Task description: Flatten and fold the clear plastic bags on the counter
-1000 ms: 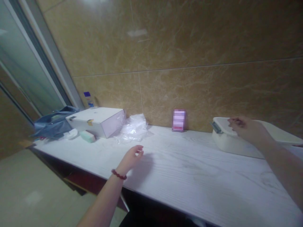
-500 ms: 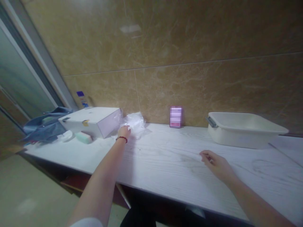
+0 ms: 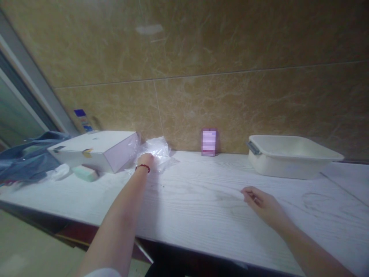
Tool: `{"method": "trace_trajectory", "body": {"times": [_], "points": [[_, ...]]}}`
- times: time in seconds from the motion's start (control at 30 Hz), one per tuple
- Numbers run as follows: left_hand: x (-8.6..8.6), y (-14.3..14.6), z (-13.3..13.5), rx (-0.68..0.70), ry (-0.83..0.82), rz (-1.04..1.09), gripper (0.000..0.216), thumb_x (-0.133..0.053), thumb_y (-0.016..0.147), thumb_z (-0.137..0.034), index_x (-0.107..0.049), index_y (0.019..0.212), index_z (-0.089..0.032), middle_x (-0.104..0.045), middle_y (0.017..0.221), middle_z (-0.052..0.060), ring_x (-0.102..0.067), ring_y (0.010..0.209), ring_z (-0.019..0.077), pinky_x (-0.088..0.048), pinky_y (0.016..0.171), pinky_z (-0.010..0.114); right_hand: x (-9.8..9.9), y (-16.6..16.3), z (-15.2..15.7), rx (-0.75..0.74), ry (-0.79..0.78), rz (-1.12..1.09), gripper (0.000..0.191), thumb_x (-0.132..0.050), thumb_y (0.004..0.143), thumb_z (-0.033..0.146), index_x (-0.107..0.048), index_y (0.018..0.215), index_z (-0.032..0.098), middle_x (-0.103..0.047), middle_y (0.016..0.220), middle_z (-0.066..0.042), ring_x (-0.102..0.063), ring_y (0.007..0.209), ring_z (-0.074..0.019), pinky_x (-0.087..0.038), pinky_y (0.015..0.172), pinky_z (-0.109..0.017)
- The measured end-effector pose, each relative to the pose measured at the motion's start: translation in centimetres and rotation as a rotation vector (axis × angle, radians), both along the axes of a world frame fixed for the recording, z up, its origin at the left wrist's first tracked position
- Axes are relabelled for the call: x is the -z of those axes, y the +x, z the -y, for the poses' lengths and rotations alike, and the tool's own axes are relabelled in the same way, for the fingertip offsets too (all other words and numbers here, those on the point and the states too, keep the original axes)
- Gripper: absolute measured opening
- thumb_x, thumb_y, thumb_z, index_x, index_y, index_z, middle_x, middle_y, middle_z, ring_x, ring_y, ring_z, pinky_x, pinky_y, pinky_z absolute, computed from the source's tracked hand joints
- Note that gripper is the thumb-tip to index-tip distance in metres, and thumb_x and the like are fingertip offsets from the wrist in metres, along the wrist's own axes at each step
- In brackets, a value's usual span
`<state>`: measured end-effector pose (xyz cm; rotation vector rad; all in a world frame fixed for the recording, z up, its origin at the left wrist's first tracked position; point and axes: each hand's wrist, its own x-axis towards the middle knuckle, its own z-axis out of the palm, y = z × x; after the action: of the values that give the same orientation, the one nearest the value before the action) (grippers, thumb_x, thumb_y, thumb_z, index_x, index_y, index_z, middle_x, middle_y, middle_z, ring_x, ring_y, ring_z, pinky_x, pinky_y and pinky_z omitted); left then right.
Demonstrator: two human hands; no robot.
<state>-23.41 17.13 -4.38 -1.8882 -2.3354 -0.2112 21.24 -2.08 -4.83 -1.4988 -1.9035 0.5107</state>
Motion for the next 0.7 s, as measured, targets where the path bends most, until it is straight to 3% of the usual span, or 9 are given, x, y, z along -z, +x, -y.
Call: {"method": "trace_trajectory", "body": {"times": [0.23, 0.37, 0.47, 0.7], "points": [[0.3, 2.0, 0.2, -0.002, 0.042, 0.084, 0.057, -0.044, 0.061, -0.059, -0.053, 0.105, -0.023, -0.054, 0.104, 0.01, -0.052, 0.092, 0.0246, -0.04, 0.07, 0.03, 0.1, 0.0, 0.2, -0.022, -0.009, -0.019, 0.023, -0.039, 0.075, 0.039, -0.053, 0.082, 0.021, -0.059, 0.069, -0.002, -0.055, 0.064, -0.0143, -0.046, 0.06, -0.025], [-0.1, 2.6, 0.4, -0.022, 0.032, 0.098, 0.04, -0.042, 0.068, -0.048, -0.06, 0.094, -0.024, -0.058, 0.099, 0.009, -0.053, 0.088, 0.0248, -0.04, 0.07, 0.032, 0.0, 0.0, 0.2, -0.013, -0.006, -0.012, 0.025, -0.039, 0.075, 0.041, -0.053, 0.081, 0.021, -0.059, 0.066, -0.002, -0.056, 0.061, -0.0138, -0.046, 0.057, -0.024], [-0.7, 2.2, 0.2, -0.03, 0.059, 0.096, 0.036, -0.034, 0.075, -0.035, -0.062, 0.09, -0.018, -0.059, 0.096, 0.012, -0.053, 0.089, 0.0255, -0.04, 0.071, 0.034, -0.2, 0.0, 0.2, -0.012, -0.005, 0.003, 0.025, -0.038, 0.075, 0.041, -0.053, 0.08, 0.021, -0.059, 0.065, -0.002, -0.056, 0.06, -0.0134, -0.045, 0.057, -0.024], [-4.0, 0.3, -0.4, 0.003, 0.075, 0.127, 0.033, -0.034, 0.075, -0.021, -0.063, 0.081, -0.009, -0.061, 0.089, 0.014, -0.055, 0.086, 0.0213, -0.039, 0.074, 0.026, -0.1, -0.1, 0.4, -0.021, -0.01, -0.03, 0.023, -0.04, 0.074, 0.04, -0.054, 0.08, 0.022, -0.059, 0.065, -0.001, -0.056, 0.059, -0.0127, -0.046, 0.056, -0.023]]}}
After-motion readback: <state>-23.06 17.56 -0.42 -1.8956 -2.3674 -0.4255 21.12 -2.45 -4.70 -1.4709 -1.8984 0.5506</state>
